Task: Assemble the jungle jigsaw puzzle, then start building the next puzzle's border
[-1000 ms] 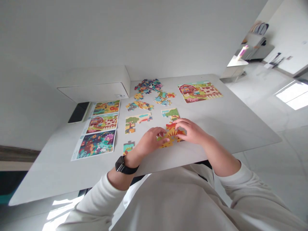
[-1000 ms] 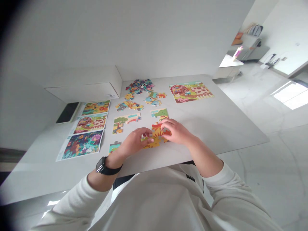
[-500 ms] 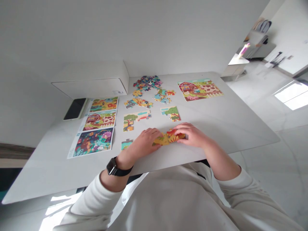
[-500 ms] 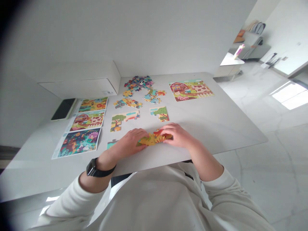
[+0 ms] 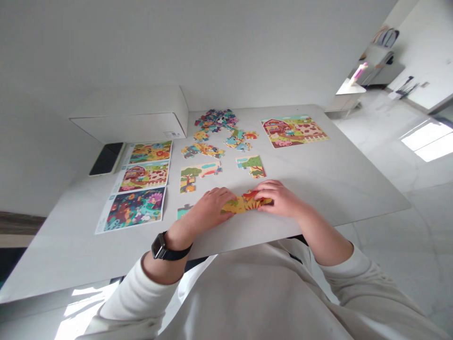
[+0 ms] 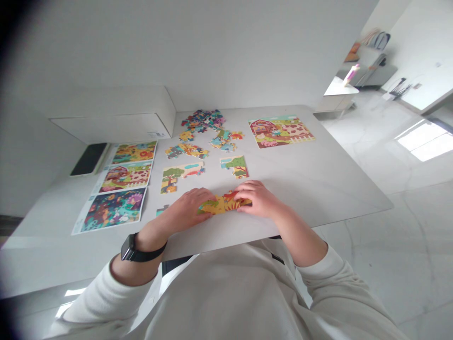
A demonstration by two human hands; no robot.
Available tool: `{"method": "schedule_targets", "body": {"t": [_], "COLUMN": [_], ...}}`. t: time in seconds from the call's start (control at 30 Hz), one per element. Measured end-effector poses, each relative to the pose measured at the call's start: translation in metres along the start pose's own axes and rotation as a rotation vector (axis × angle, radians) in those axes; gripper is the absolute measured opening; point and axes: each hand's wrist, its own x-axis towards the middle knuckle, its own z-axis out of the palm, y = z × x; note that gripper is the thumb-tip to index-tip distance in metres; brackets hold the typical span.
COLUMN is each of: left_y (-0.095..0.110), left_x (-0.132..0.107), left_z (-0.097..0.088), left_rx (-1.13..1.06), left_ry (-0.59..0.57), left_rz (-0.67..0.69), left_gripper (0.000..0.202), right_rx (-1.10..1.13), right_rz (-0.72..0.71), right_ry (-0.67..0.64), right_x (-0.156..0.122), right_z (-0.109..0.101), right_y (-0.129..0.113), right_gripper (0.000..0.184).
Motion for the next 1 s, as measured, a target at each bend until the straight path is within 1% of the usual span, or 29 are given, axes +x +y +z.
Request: {"method": "schedule_targets", "body": {"t": [0.1, 0.23, 0.4, 0.57, 0.63, 0.77, 0.87, 1.0], "left_y": [0.001, 0.001, -0.001, 0.003, 0.005, 0.008, 0.009, 0.009], "left_x": [0.000, -0.001, -0.001, -0.001, 0.000, 0.003, 0.005, 0.008], "left_z": [-0.002, -0.001, 0.001, 0.001, 0.001, 0.005, 0.010, 0.012], "left_rx": [0.009, 0.018, 0.012, 0.005, 0.001, 0.014, 0.037, 0.075], "left_ry": [-0.003, 0.011, 0.024, 0.027, 0.031, 0.024, 0.019, -0.007], "left_rz": [-0.001, 0.002, 0.021, 0.014, 0.016, 0.053, 0.092, 0.110], "left_gripper": [0.035, 0.036, 0.036, 0.044, 0.047, 0.053, 0.050, 0.043], "right_rx": [-0.023, -0.027, -0.019, -0.022, -0.023, -0.011, -0.006, -0.007], "right_rz": [-0.016, -0.039, -0.029, -0.030, -0.022, 0.015, 0.030, 0.029], "right_ry": [-0.008, -0.033, -0.027, -0.039, -0.038, 0.011, 0.037, 0.026], "right_x": [0.000, 0.000, -0.001, 0.001, 0.000, -0.004, -0.007, -0.008], "right_z": [0.001, 0.000, 0.000, 0.001, -0.001, -0.008, -0.012, -0.013], "right_y": [0.001, 0.001, 0.003, 0.001, 0.000, 0.003, 0.007, 0.008], "right_gripper": [0.031, 0.026, 0.026, 0.026, 0.030, 0.041, 0.037, 0.029]}}
